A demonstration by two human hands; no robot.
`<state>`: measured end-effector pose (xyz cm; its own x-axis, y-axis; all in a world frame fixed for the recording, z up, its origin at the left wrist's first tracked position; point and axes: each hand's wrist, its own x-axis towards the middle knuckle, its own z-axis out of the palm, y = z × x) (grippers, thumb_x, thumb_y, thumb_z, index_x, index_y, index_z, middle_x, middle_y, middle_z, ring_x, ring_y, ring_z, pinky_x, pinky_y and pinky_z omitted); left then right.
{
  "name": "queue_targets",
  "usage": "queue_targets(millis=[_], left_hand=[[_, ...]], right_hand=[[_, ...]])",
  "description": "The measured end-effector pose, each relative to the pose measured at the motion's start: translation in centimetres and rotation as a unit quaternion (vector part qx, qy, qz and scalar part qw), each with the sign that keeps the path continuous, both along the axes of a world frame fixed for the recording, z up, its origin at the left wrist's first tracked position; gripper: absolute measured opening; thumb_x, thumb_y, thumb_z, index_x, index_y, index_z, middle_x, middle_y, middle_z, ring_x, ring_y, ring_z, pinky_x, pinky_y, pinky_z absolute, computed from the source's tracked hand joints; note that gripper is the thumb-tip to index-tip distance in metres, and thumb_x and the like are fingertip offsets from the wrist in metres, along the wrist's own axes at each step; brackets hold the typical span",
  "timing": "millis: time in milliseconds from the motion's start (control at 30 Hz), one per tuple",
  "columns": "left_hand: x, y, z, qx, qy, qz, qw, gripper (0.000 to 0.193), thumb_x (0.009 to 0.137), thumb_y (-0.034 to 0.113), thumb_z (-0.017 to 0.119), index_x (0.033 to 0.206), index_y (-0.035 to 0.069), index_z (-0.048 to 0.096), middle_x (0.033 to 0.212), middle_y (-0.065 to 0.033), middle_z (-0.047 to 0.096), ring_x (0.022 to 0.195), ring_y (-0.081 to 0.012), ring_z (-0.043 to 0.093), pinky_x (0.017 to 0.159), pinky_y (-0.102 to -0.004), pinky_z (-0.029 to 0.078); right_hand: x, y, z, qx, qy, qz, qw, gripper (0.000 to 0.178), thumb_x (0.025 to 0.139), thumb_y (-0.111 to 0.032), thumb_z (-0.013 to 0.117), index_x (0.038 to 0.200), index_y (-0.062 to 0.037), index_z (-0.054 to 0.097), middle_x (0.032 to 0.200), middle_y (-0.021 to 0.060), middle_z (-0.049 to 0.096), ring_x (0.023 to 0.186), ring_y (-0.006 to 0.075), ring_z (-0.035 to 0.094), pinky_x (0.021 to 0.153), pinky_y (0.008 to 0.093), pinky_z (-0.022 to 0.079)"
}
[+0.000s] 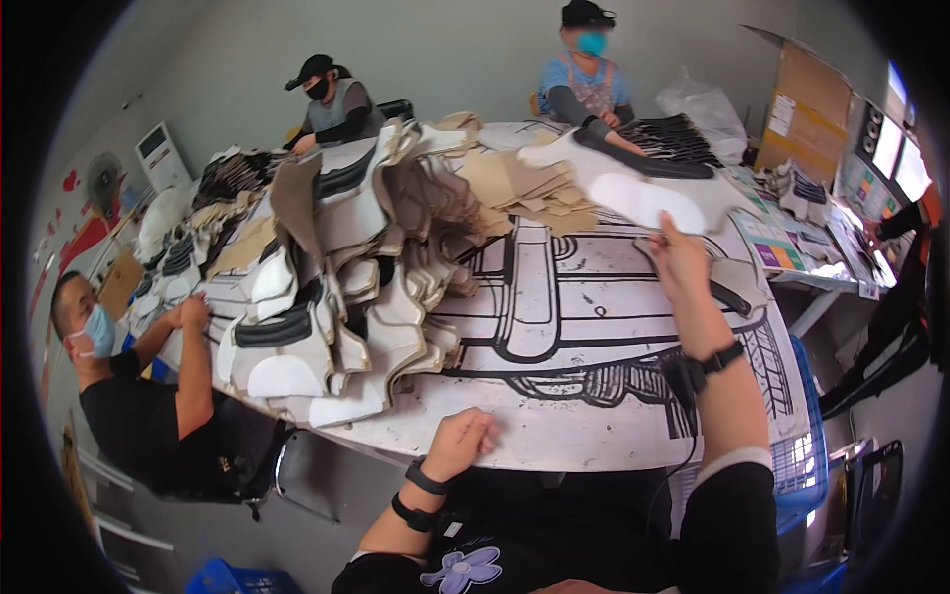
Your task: The recorder is sorting and arranging various cut shoe upper components and foam inserts on a large work table.
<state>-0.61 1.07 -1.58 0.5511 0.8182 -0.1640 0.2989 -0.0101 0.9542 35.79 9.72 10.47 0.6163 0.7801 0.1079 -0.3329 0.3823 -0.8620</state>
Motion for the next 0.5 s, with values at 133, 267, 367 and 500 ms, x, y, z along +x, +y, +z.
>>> queue_targets(millis=[133, 267, 367, 500], left_hand=[[0.9, 0.4, -0.8, 0.04, -0.214, 0.017, 0.976, 0.022, 0.09, 0.006, 0.041, 0.105, 0.0, 0.056, 0.082, -0.0082, 0.061, 0.073, -0.012, 0.057, 0.071, -0.0244, 0.046], [0.9, 0.2, 1.1, 0.297, -0.092, 0.008, 0.95, 0.063, 0.066, -0.012, 0.029, 0.126, 0.0, 0.044, 0.123, -0.0191, 0.049, 0.112, -0.0278, 0.048, 0.1, -0.0313, 0.032], [1.1, -0.1, 1.9, 0.271, -0.086, 0.006, 0.959, 0.06, 0.069, -0.009, 0.034, 0.127, 0.001, 0.044, 0.125, -0.0184, 0.048, 0.115, -0.0275, 0.046, 0.1, -0.0313, 0.03], [0.9, -0.6, 1.2, 0.21, -0.114, -0.007, 0.971, 0.05, 0.077, -0.003, 0.043, 0.128, 0.001, 0.042, 0.122, -0.0168, 0.051, 0.113, -0.0248, 0.049, 0.098, -0.031, 0.032]], right_hand=[[0.6, 6.4, -3.8, -0.075, -0.08, 0.015, 0.994, 0.02, 0.082, -0.013, 0.063, 0.092, 0.0016, 0.053, 0.072, 0.0069, 0.056, 0.057, 0.0148, 0.053, 0.051, 0.0249, 0.046], [-1.8, 11.1, -7.6, -0.101, -0.028, 0.0, 0.994, 0.02, 0.085, -0.012, 0.058, 0.094, 0.0035, 0.05, 0.073, 0.0093, 0.057, 0.05, 0.015, 0.053, 0.041, 0.0254, 0.043], [-3.9, 13.2, -9.4, -0.079, 0.061, 0.058, 0.993, 0.019, 0.085, -0.012, 0.058, 0.092, 0.0041, 0.05, 0.073, 0.01, 0.056, 0.053, 0.018, 0.056, 0.043, 0.0278, 0.046], [-2.2, 13.7, -10.2, -0.362, -0.324, 0.279, 0.828, 0.031, 0.087, -0.029, 0.053, 0.076, 0.0, 0.055, 0.059, 0.0074, 0.056, 0.043, 0.0165, 0.051, 0.039, 0.0302, 0.044]])
